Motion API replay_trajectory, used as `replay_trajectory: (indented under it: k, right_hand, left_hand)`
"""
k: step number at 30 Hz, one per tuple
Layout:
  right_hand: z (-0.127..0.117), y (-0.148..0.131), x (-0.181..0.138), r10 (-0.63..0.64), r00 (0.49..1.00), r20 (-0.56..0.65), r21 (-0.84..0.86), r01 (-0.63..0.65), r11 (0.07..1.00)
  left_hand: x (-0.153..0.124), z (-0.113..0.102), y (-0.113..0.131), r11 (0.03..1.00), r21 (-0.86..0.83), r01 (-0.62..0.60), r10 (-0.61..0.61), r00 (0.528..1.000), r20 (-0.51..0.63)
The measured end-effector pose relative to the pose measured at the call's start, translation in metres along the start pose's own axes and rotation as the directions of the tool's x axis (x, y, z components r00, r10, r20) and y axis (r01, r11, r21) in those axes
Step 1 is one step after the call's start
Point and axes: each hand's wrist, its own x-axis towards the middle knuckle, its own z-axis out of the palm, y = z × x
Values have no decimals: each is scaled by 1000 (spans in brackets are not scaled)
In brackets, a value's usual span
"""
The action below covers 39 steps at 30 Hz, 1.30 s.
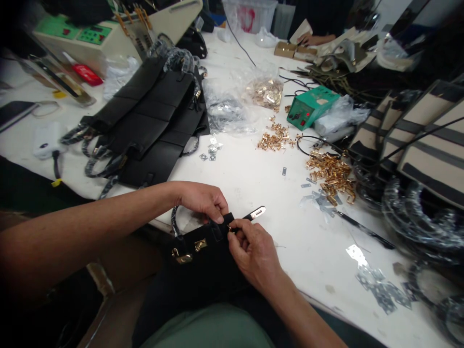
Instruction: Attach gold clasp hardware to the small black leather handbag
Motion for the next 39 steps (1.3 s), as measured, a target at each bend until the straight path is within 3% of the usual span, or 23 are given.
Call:
replay_trajectory:
  k: [7, 15, 29, 39]
  right_hand:
    - [-5, -2, 7, -88, 993, 82, -129, 98, 987]
    - [-6, -7, 14, -91, 988, 125, -230, 118, 966]
    - [1, -17, 15, 74, 991, 108, -207, -51, 977]
    - [7, -21, 13, 117, 993, 33, -209, -108, 972]
  left_hand:
    - [3, -2, -3, 999, -15, -30, 29, 1000, -9]
    - [4, 1, -5, 998, 23, -52, 54, 996, -68]
    - [6, 2, -14, 978, 139, -156, 175, 975, -139]
    - [4, 4, -8, 976, 183, -120, 145, 981, -129]
